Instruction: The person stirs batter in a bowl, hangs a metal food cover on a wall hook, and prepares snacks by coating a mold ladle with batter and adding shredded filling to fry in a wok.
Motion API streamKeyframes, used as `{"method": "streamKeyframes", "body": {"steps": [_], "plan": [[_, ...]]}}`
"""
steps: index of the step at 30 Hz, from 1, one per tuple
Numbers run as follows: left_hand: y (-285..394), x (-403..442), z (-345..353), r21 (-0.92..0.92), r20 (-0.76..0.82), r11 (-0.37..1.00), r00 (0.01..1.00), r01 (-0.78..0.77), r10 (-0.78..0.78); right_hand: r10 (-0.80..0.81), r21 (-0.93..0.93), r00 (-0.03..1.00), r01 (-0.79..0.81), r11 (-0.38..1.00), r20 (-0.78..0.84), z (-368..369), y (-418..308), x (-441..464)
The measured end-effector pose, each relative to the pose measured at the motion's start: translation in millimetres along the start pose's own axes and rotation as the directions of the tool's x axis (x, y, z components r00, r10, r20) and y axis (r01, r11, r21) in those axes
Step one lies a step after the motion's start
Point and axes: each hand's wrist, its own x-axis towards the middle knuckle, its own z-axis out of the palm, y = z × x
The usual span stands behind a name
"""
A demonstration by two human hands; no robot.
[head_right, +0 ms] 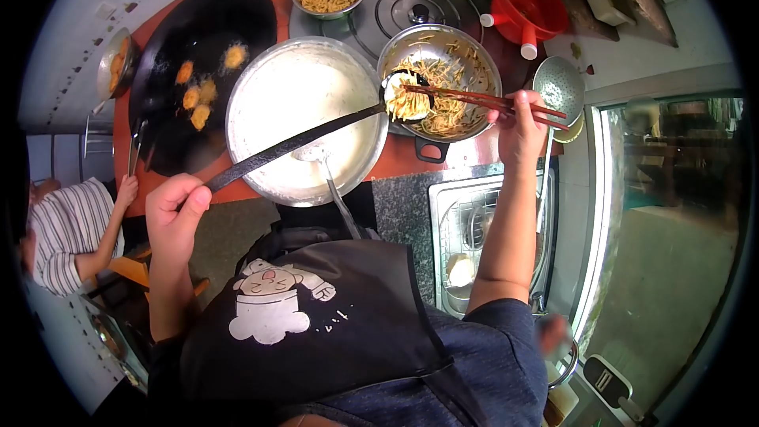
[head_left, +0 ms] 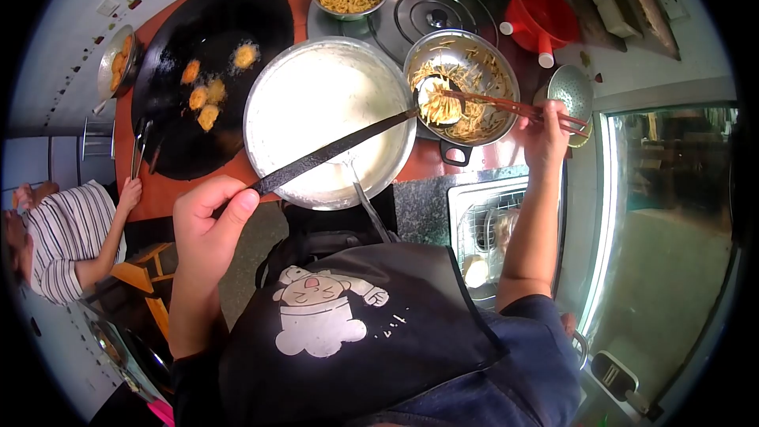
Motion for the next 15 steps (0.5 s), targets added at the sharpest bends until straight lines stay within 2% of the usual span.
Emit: {"method": "streamKeyframes", "body": {"steps": [5, 9, 12, 15], "plan": [[-1, 0, 1, 0.005, -0.017, 1.000, 1.000, 0.008, -0.008, -0.041, -0.131, 0.995, 0.053, 0.990, 0.095, 11, -13, -15], [-3, 2, 2, -0.003, -0.013, 1.000, 1.000, 0.003, -0.004, 0.014, -0.200, 0.994, 0.008, 0.980, 0.110, 30, -9, -18], [-3, 3, 0, 0.015, -0.008, 1.000, 1.000, 0.014, -0.014, 0.007, -0.304, 0.993, 0.030, 0.952, 0.120, 25, -4, -13], [-1, 3, 1, 0.012, -0.014, 1.000, 1.000, 0.014, -0.014, -0.028, -0.237, 0.996, 0.048, 0.970, 0.084, 22, -5, -12]]}}
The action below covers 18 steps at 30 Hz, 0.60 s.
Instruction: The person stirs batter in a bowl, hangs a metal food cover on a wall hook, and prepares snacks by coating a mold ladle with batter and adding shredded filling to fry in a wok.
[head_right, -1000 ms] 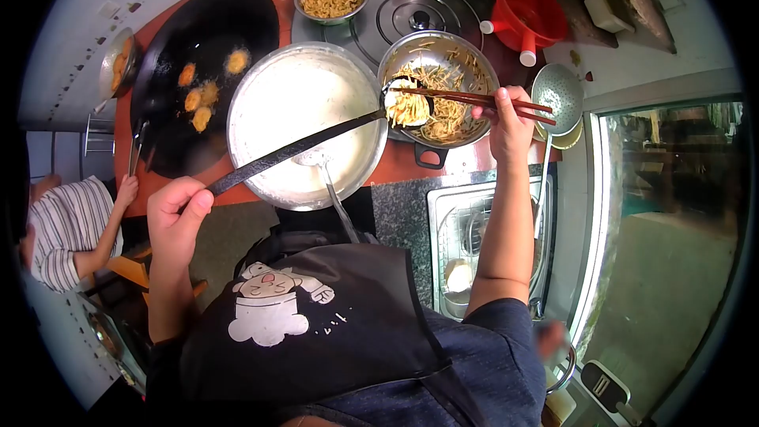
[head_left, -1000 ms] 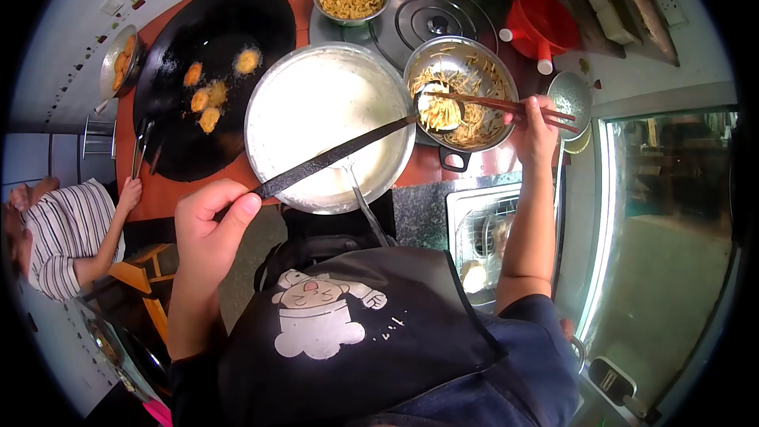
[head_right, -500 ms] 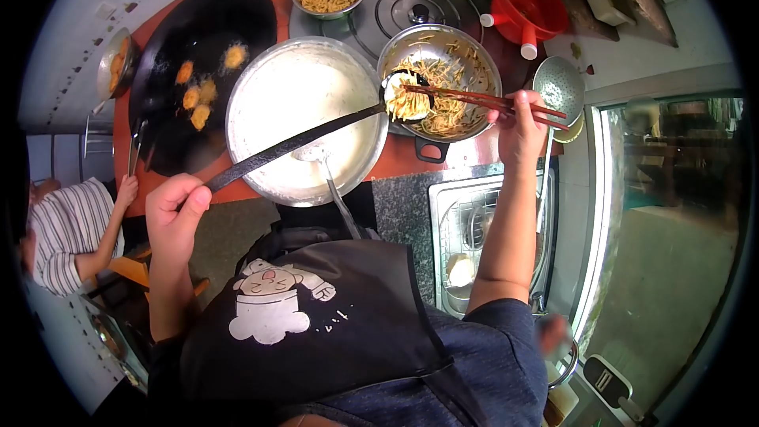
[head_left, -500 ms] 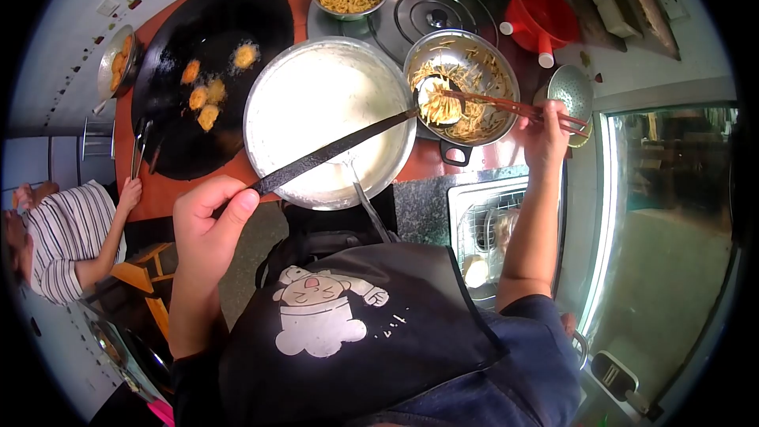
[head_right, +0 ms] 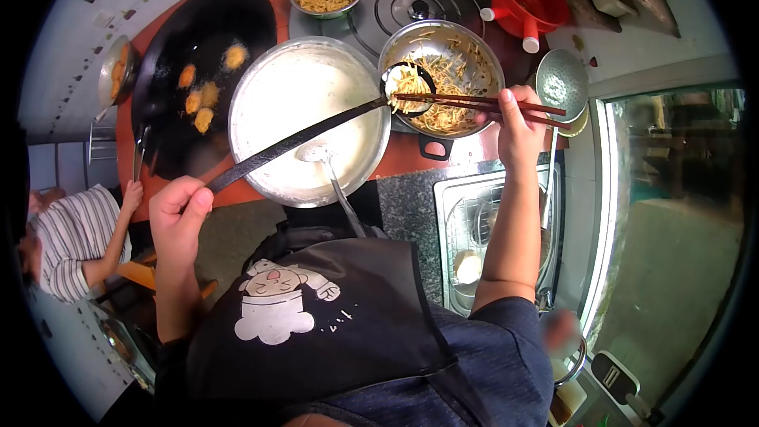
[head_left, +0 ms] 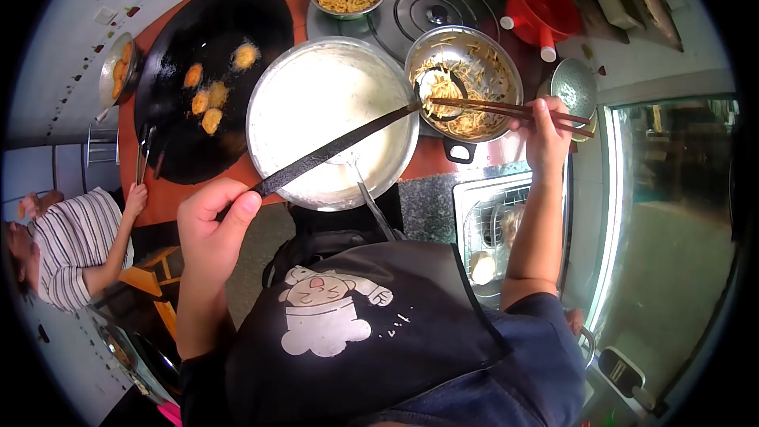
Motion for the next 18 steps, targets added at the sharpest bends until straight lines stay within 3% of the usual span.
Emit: {"method": "streamKeyframes", "body": {"steps": [7, 13, 18], "plan": [[2, 0, 2, -0.016, -0.002, 1.000, 1.000, 0.013, -0.013, -0.006, -0.074, 1.000, 0.006, 0.997, -0.007, 16, -7, 0], [2, 1, 0, -0.004, -0.001, 1.000, 1.000, 0.022, -0.022, -0.021, 0.001, 0.996, 0.021, 1.000, -0.087, -1, -16, -1], [2, 2, -1, 0.000, 0.000, 1.000, 1.000, 0.031, -0.031, 0.007, 0.014, 0.998, -0.007, 1.000, -0.060, -12, -4, 4]]}}
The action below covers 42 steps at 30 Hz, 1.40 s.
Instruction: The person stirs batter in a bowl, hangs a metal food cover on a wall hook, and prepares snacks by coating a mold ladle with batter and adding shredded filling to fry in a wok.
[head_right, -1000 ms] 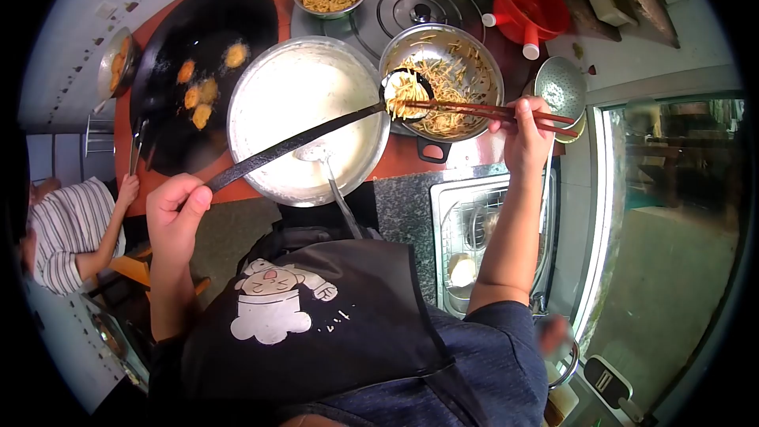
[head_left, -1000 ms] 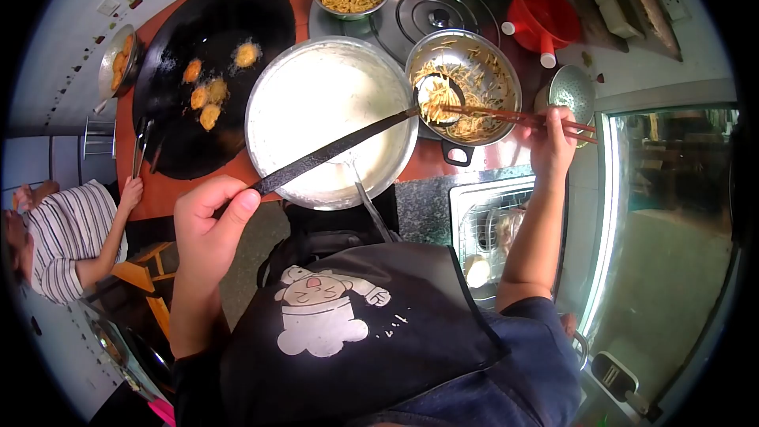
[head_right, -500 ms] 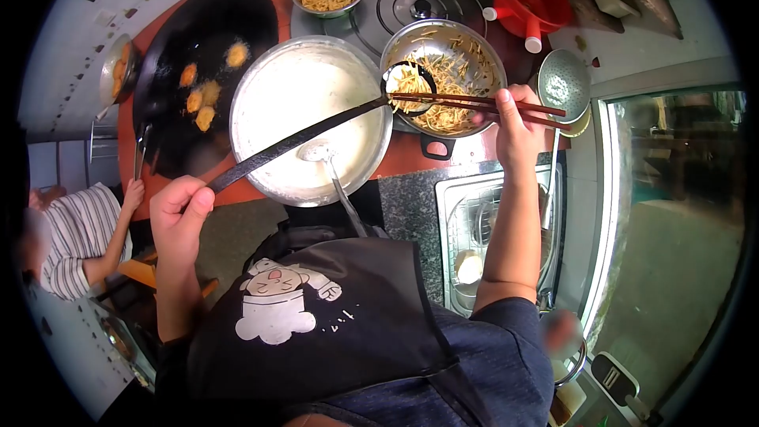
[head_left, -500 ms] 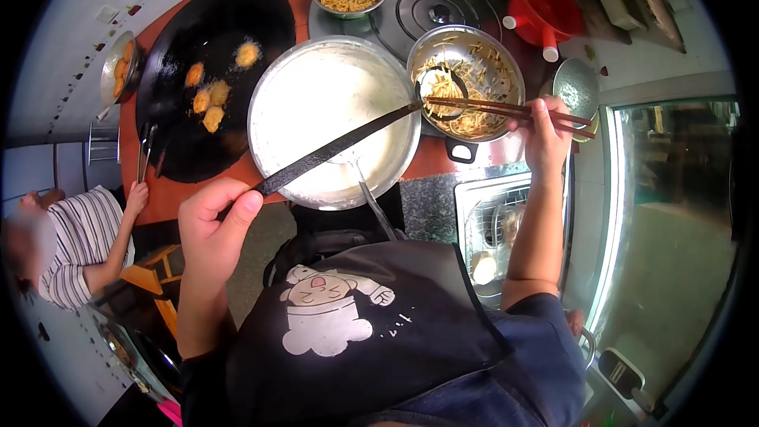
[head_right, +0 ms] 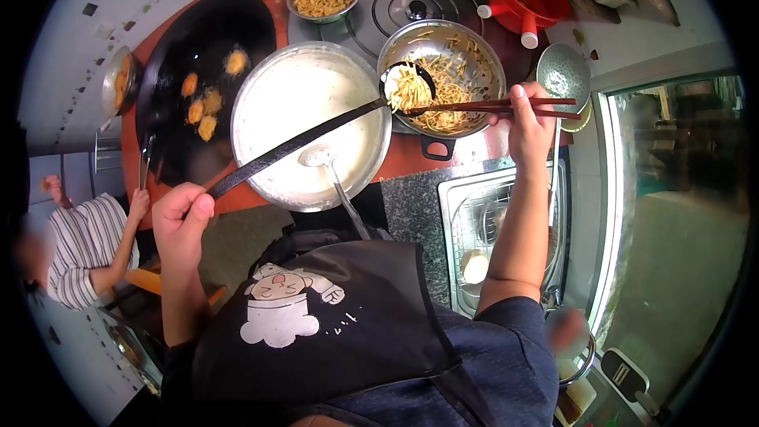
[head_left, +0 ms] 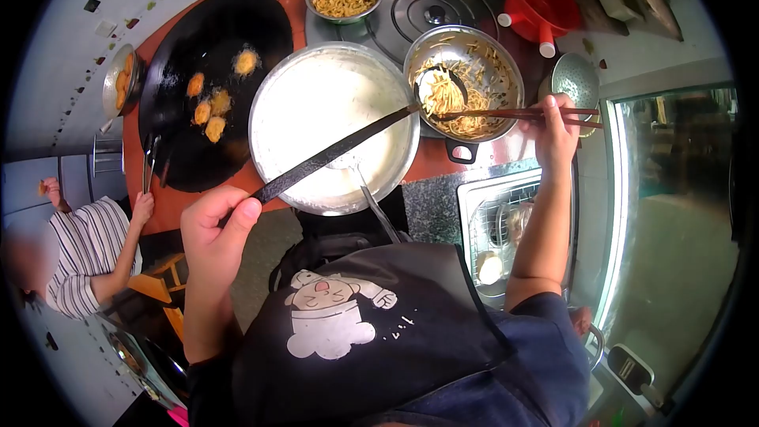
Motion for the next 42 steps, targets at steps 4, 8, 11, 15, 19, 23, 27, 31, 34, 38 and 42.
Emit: {"method": "streamKeyframes", "body": {"steps": [4, 8, 11, 15, 19, 23, 27, 31, 34, 38, 42], "plan": [[4, 1, 0, 0.020, 0.004, 1.000, 1.000, -0.018, 0.017, 0.009, 0.071, 1.000, -0.007, 0.997, -0.019, 4, 5, 3], [5, -2, 1, -0.004, -0.014, 1.000, 1.000, 0.024, -0.024, 0.047, 0.060, 0.998, -0.044, 0.997, -0.041, 6, 8, 3], [4, -3, 2, -0.009, -0.023, 0.999, 0.999, 0.036, -0.036, 0.038, 0.111, 0.997, -0.031, 0.993, -0.062, 4, 8, 5], [4, -3, 0, 0.041, -0.005, 0.999, 1.000, 0.026, -0.026, 0.006, 0.133, 0.999, -0.002, 0.991, -0.033, 8, 13, 7], [0, -2, -1, 0.020, -0.007, 1.000, 1.000, -0.006, 0.007, 0.081, 0.136, 0.993, -0.069, 0.988, -0.090, 13, 10, 3], [-4, -6, -3, -0.009, -0.013, 1.000, 1.000, 0.016, -0.016, -0.144, -0.038, 0.960, 0.139, 0.990, -0.241, 16, -21, -12], [-12, -5, -2, -0.045, -0.014, 0.999, 1.000, 0.020, -0.020, -0.285, -0.313, 0.958, 0.260, 0.913, -0.033, 33, -27, -30], [-7, -1, 1, -0.018, -0.012, 1.000, 1.000, -0.006, 0.006, -0.315, -0.288, 0.949, 0.304, 0.908, 0.009, 34, -21, -32], [-22, -1, -3, 0.003, -0.026, 0.994, 0.994, -0.105, 0.105, -0.291, -0.199, 0.916, 0.241, 0.950, -0.278, 22, -28, -23], [-22, -4, -2, -0.053, -0.054, 0.996, 0.996, -0.069, 0.066, -0.214, -0.599, 0.950, 0.036, 0.800, -0.228, -10, 19, -9], [-17, -7, -5, -0.091, -0.048, 0.995, 0.998, 0.032, -0.036, -0.181, -0.696, 0.973, 0.032, 0.718, -0.142, -20, 52, -13]]}}
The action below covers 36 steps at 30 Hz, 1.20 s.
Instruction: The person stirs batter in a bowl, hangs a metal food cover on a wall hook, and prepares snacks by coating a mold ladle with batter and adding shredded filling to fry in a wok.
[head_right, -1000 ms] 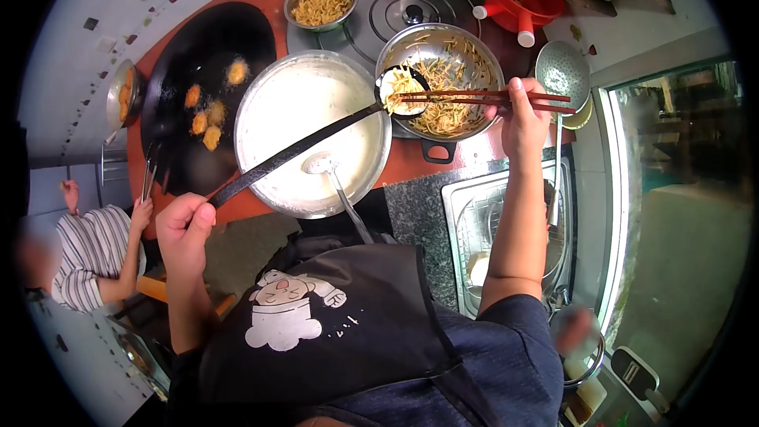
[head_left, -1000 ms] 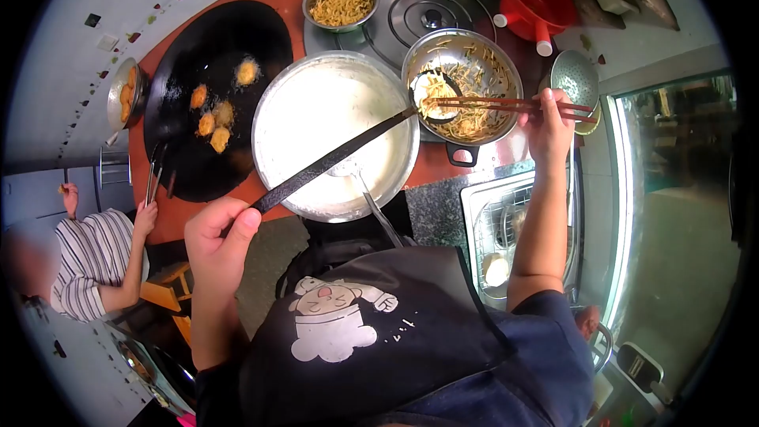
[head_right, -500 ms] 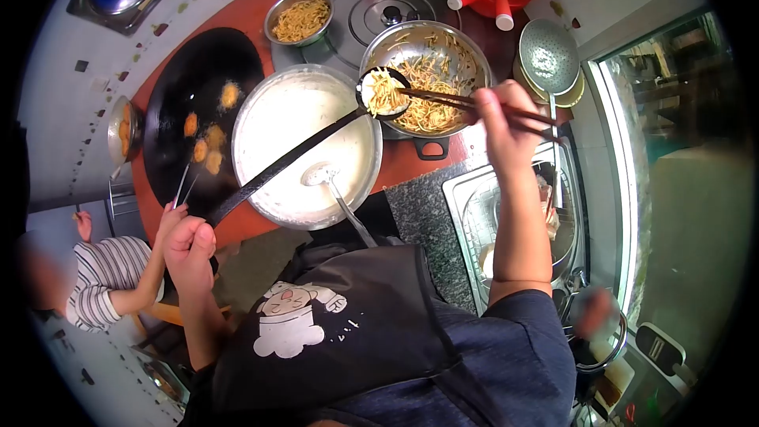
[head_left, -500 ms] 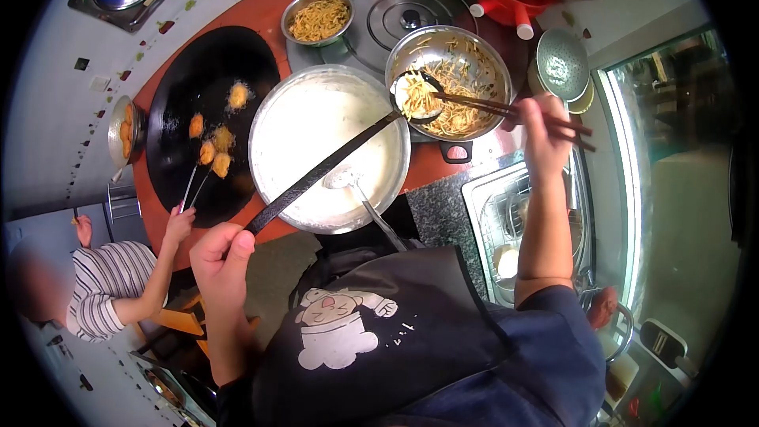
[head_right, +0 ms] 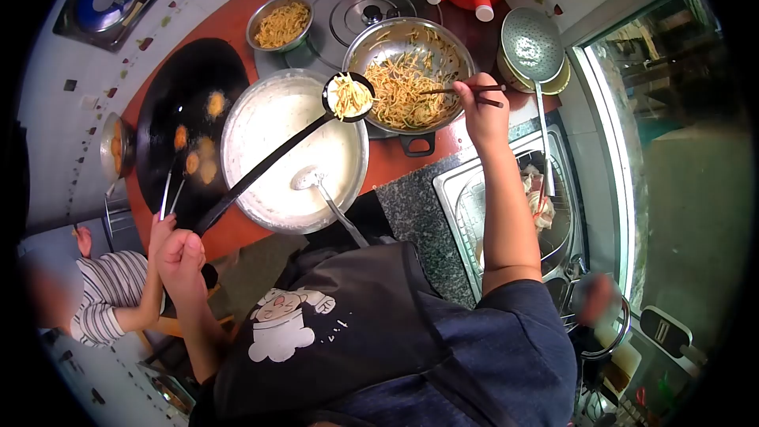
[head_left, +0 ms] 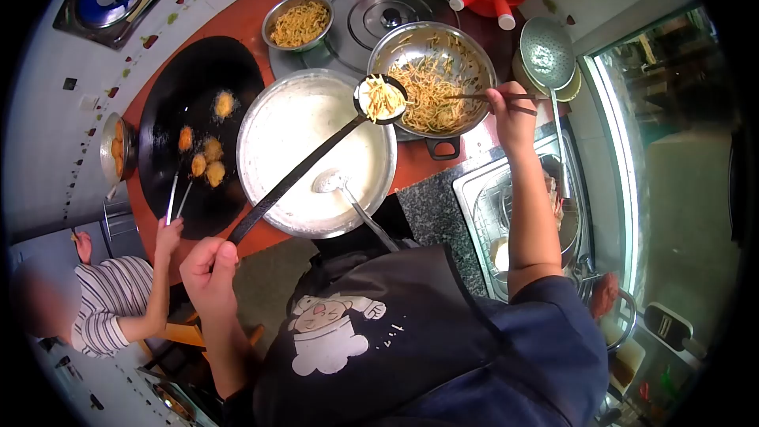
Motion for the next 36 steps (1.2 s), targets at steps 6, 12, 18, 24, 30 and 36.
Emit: {"method": "streamKeyframes", "body": {"steps": [6, 12, 18, 24, 30, 36], "plan": [[0, 0, 2, -0.054, -0.009, 0.998, 0.999, 0.040, -0.040, 0.177, 0.089, 0.981, -0.170, 0.981, -0.077, 16, 20, -4], [-2, 1, 2, -0.011, -0.019, 0.997, 0.997, 0.076, -0.076, 0.434, 0.637, 0.893, -0.266, 0.724, -0.120, 6, 39, -10], [-4, 4, 5, 0.027, -0.009, 0.995, 0.995, 0.101, -0.101, 0.455, 0.696, 0.870, -0.209, 0.687, -0.189, -14, 31, -10], [-5, 6, 9, 0.030, -0.009, 0.995, 0.995, 0.098, -0.098, 0.387, 0.760, 0.907, -0.129, 0.636, -0.170, -20, 22, -5], [5, 10, 17, 0.057, 0.026, 0.995, 0.996, 0.081, -0.083, 0.349, 0.793, 0.925, -0.098, 0.602, -0.151, -21, 2, 0], [4, 11, 23, 0.060, 0.069, 0.998, 0.998, 0.007, -0.011, 0.225, 0.808, 0.974, -0.110, 0.579, -0.028, -14, -42, 15]]}}
